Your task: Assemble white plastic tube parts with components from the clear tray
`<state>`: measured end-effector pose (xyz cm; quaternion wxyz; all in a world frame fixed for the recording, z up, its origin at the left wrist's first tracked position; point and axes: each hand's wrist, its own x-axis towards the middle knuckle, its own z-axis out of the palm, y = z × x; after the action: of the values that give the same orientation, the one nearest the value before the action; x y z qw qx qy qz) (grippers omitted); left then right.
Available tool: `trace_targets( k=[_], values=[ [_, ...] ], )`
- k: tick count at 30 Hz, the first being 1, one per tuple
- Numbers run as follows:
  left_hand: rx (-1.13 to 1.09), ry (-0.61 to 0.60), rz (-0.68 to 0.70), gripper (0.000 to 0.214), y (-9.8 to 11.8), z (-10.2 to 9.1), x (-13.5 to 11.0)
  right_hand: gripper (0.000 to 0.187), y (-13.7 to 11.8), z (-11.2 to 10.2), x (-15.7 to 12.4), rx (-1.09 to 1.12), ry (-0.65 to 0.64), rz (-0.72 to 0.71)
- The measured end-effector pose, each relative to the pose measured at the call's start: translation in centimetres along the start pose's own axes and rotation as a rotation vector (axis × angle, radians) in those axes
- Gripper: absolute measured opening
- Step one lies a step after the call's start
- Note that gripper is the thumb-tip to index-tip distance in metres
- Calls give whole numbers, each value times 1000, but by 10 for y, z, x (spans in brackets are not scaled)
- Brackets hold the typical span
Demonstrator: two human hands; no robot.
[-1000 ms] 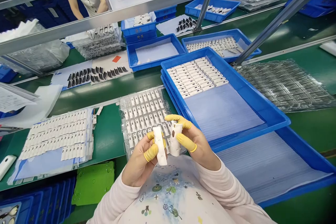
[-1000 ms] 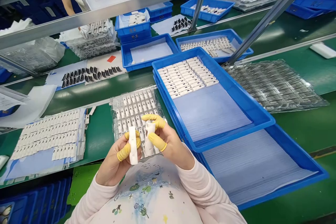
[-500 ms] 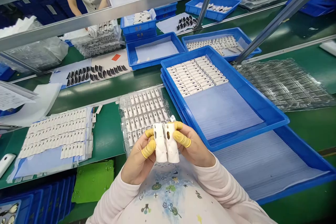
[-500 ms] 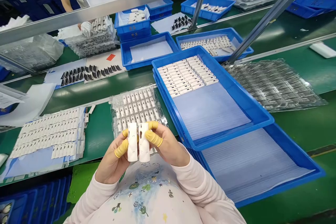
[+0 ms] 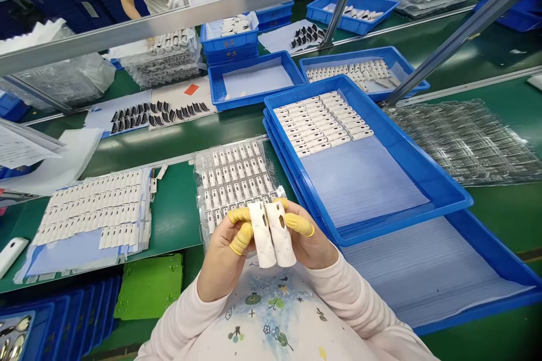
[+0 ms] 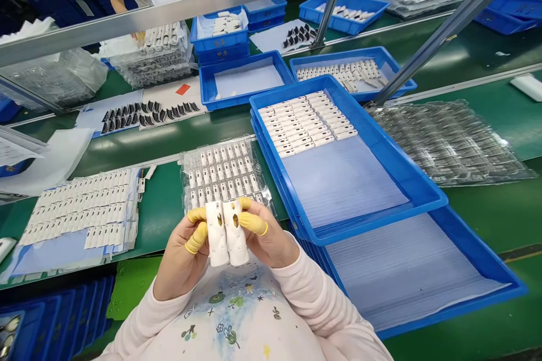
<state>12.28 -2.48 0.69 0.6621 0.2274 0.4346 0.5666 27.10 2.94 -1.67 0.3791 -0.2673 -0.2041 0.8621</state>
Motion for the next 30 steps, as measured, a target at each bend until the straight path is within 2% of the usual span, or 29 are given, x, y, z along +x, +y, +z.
trace_targets(
  k=[5, 13, 18, 21, 25, 30],
  values=[
    [6, -6, -9, 28, 3, 0, -1, 39, 1, 2, 1, 28, -17, 7],
    [-110, -44, -96, 37, 10, -2, 4, 35, 4, 9, 12, 46, -58, -18],
    [-299, 6, -133, 32, 12, 2, 12, 37, 6, 13, 23, 119, -22, 50],
    [-482, 46, -250, 33, 16, 5, 17, 38, 5, 13, 28, 218, -9, 107],
    [-668, 147, -410, 38, 23, 8, 20, 21, 4, 9, 31, 370, 37, 139],
    [-722, 151, -422, 41, 25, 11, 22, 16, 2, 9, 31, 442, 12, 144]
  ],
)
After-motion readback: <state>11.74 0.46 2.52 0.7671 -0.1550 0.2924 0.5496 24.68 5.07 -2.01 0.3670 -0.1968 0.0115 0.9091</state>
